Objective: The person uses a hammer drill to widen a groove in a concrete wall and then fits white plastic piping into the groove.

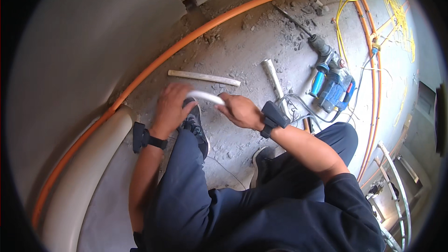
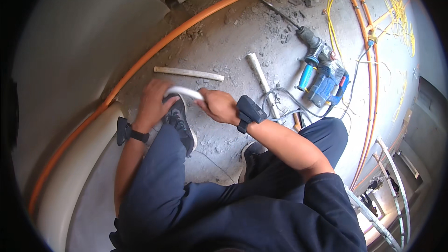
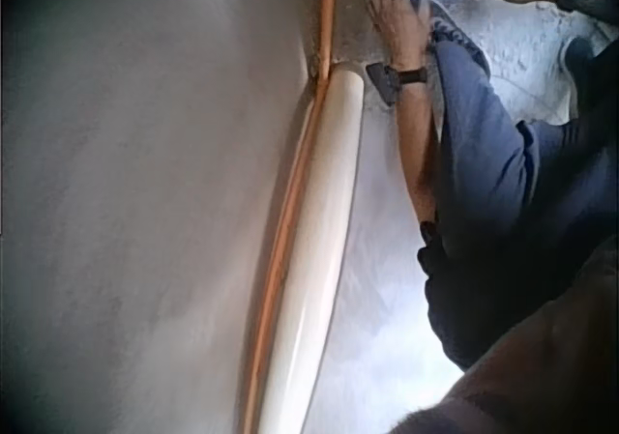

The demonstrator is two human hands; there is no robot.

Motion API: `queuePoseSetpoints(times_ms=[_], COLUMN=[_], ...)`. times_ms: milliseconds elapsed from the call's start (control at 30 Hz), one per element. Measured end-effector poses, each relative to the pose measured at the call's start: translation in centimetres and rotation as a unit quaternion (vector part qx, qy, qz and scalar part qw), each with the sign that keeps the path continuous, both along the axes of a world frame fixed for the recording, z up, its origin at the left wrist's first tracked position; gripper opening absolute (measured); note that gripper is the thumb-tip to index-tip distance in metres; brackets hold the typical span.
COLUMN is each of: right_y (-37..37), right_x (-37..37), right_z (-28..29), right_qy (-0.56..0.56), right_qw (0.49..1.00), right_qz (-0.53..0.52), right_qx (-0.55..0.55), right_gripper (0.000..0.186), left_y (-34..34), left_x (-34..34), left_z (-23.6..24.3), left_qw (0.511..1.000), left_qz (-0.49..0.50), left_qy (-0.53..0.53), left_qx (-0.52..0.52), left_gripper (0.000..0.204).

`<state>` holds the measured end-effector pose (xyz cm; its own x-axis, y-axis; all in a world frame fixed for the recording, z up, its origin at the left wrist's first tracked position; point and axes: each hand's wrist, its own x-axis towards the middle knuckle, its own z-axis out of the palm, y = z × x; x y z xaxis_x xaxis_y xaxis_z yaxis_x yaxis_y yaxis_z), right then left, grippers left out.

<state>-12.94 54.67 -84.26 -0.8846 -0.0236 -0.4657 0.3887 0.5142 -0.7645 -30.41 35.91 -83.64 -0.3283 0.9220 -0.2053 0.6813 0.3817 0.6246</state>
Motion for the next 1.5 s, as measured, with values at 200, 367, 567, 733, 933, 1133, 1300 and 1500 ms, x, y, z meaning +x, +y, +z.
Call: queuePoseSetpoints(times_ms=[200,367,567,733,933,1133,1300,1500], right_y=[4.7,9.4,8.4,8.5,9.4,10.0,10.9,9.9], right_x=[-2.9,-11.4,-16.9,-17.0,-17.5,-17.9,-14.7,-3.9], right_z=[-0.7,-2.6,-2.7,-4.1,-2.9,-3.4,-1.9,-1.7], right_qy=[-0.063,0.042,0.064,0.073,0.085,0.062,0.091,0.049], right_qw=[0.969,0.97,0.974,0.971,0.977,0.971,0.976,0.966], right_qz=[-0.217,-0.175,-0.154,-0.125,-0.017,-0.086,-0.096,-0.224], right_qx=[0.097,0.163,0.152,0.189,0.193,0.215,0.173,0.119], right_gripper=[0.029,0.035,0.038,0.046,0.042,0.043,0.043,0.035], left_y=[0.9,2.9,2.8,3.4,1.7,3.6,2.5,2.8], left_x=[-6.7,-7.9,-9.0,-8.8,-8.6,-8.4,-8.8,-9.1], left_z=[-6.4,-9.1,-9.3,-9.2,-9.2,-8.5,-8.7,-7.9], left_qw=[0.959,0.954,0.958,0.96,0.956,0.96,0.959,0.962], left_qz=[0.202,0.171,0.153,0.146,0.145,0.144,0.148,0.14], left_qy=[0.199,0.234,0.23,0.231,0.238,0.23,0.227,0.225], left_qx=[0.026,-0.073,-0.072,-0.056,-0.09,-0.067,-0.084,-0.067], left_gripper=[0.047,0.036,0.029,0.028,0.028,0.027,0.026,0.03])
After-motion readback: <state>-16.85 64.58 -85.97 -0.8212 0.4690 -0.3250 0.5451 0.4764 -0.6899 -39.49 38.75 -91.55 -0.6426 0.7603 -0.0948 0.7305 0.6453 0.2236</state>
